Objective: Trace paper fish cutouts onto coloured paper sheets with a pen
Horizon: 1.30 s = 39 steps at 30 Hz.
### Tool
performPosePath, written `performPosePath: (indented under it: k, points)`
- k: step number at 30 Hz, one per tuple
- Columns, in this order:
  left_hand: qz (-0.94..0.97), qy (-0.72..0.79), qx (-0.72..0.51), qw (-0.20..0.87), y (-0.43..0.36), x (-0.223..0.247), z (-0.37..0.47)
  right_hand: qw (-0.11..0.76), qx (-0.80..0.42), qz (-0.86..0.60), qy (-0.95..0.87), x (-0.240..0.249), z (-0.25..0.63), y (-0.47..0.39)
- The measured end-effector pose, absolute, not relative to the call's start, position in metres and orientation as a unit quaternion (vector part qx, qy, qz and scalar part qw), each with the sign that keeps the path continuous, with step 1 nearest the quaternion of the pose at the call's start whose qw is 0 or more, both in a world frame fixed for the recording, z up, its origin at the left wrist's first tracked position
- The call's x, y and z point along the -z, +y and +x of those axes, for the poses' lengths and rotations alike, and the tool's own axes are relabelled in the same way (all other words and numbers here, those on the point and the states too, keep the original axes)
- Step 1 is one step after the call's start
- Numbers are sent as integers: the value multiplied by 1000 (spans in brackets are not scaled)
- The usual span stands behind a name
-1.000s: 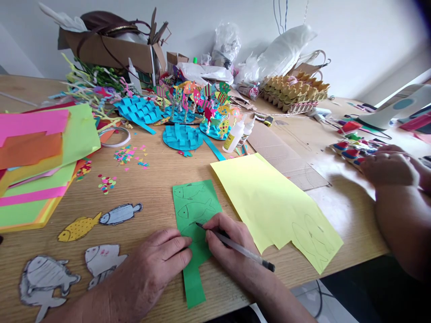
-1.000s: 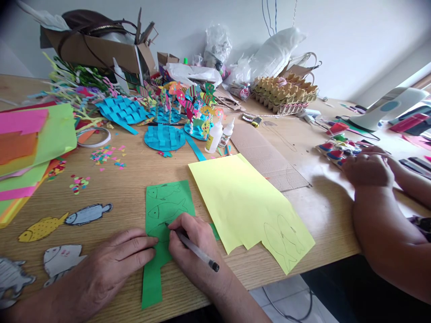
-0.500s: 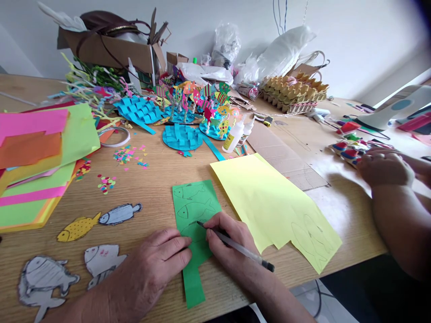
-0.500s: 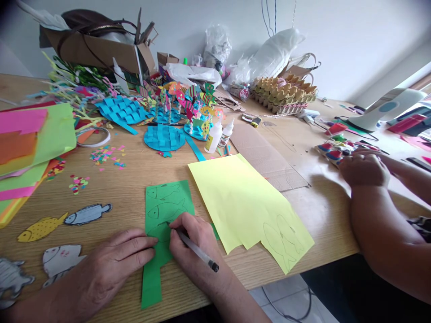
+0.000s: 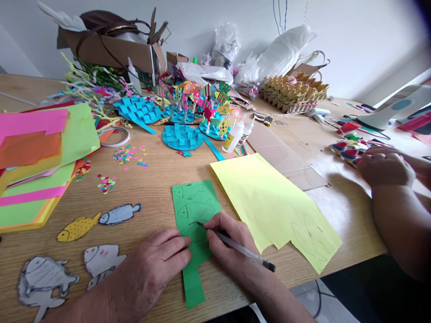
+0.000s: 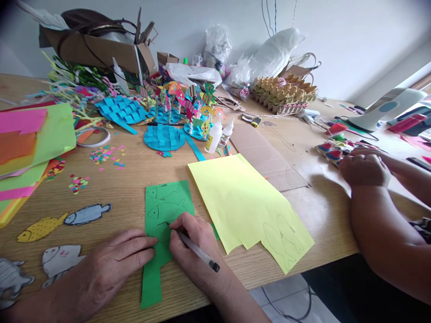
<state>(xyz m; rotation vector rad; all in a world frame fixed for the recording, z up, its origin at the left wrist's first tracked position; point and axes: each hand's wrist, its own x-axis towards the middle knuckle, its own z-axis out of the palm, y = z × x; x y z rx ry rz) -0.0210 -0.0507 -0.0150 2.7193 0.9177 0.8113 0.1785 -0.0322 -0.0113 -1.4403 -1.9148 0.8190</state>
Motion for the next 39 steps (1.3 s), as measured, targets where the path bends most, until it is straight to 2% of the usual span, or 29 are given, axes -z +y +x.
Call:
performPosePath:
  k: [39]
  points:
    - [902, 310, -287, 82, -51, 14, -20, 306, -311, -539, -721, 13, 180, -32]
